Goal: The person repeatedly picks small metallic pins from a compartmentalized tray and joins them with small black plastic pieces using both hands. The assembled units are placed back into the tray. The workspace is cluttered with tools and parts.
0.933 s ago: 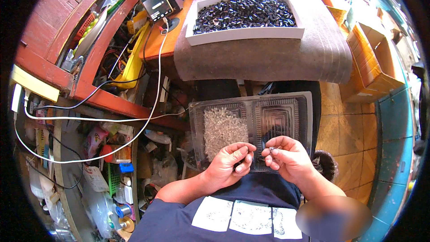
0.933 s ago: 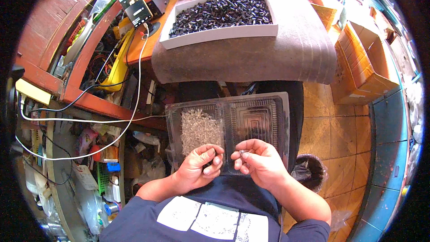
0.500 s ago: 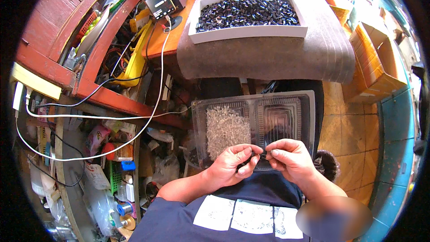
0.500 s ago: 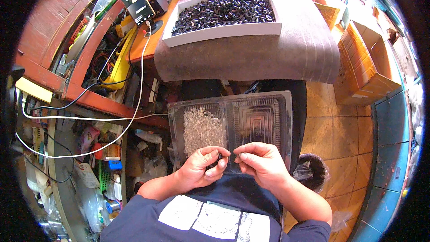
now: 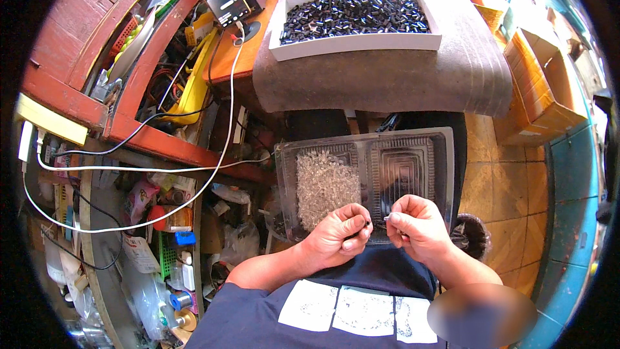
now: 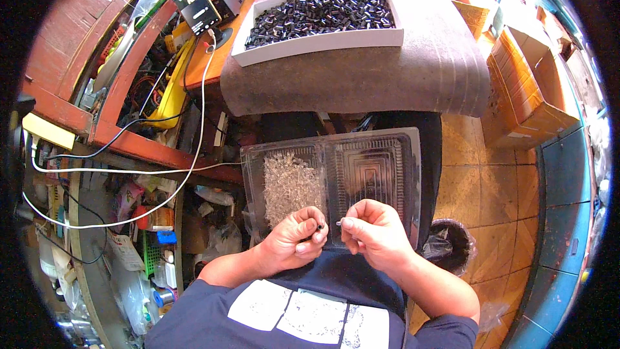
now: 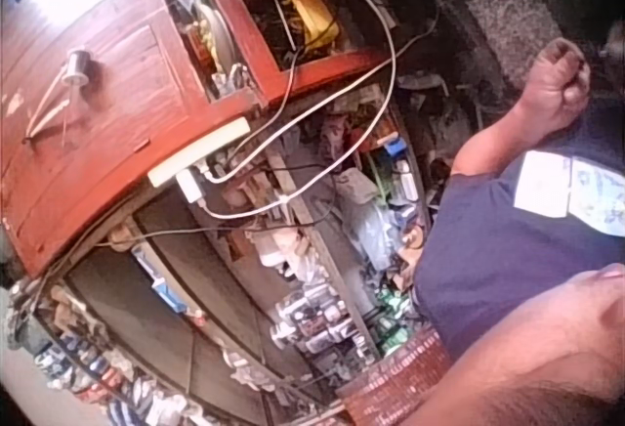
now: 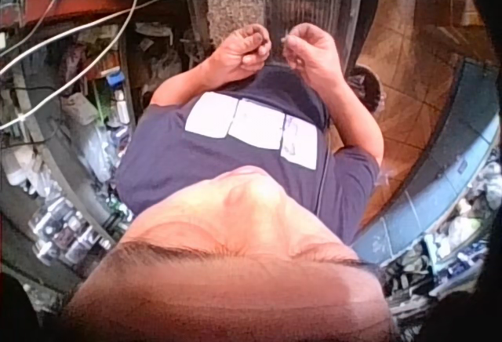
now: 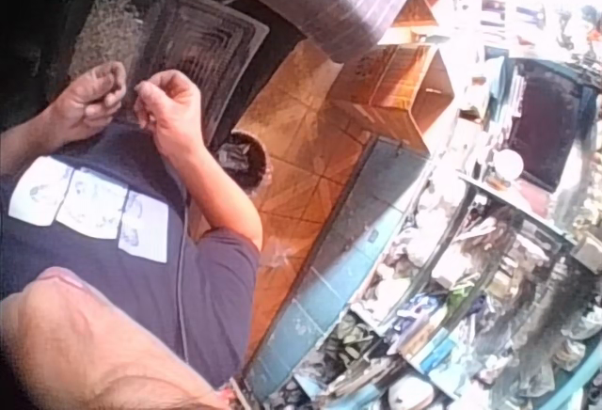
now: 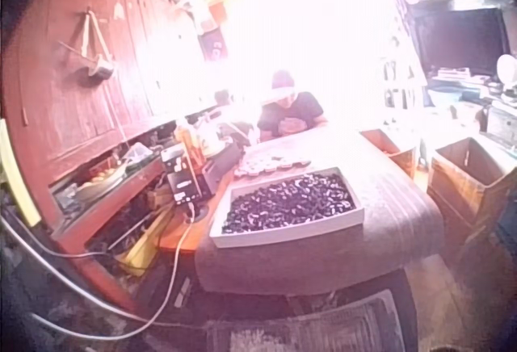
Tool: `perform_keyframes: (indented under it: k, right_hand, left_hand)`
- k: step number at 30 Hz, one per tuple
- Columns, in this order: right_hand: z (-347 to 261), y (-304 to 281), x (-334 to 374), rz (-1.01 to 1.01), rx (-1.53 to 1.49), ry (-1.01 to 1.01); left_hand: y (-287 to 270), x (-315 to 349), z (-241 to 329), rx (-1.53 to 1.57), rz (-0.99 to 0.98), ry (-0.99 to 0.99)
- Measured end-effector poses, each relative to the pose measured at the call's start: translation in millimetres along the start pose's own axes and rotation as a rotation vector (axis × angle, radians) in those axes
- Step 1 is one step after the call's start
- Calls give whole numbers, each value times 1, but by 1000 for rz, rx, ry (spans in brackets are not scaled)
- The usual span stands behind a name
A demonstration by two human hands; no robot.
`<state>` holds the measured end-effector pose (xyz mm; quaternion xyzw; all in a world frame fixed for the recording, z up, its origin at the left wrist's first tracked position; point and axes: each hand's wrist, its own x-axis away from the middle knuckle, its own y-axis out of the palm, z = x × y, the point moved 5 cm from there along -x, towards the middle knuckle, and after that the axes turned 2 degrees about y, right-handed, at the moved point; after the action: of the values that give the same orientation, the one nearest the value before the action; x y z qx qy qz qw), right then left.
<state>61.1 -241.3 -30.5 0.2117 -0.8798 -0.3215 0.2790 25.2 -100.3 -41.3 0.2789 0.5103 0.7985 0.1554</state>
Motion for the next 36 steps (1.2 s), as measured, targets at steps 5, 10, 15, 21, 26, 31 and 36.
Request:
perform_keyframes:
  k: [5, 10, 15, 21, 26, 31, 36]
  right_hand:
    - [2, 3, -1, -27, -17, 6]
    - [4, 2, -1, 36, 32, 68]
    - [3, 6, 1, 5, 138, 64]
    - [7, 10, -1, 4, 176, 31]
    - [8, 11, -2, 25, 168, 13]
    - [8, 12, -1, 23, 308, -34]
    - [7, 12, 1, 2, 350, -32]
  left_hand:
    - [6, 2, 2, -26, 110, -4]
    - [6, 2, 1, -82, 81, 34]
    - [3, 0, 4, -87, 160, 98]
    - [2, -4, 3, -64, 115, 159]
    - [1, -4, 1, -112, 153, 154]
    - [0, -3, 3, -288, 164, 228]
    - [-3, -5, 5, -392, 165, 248]
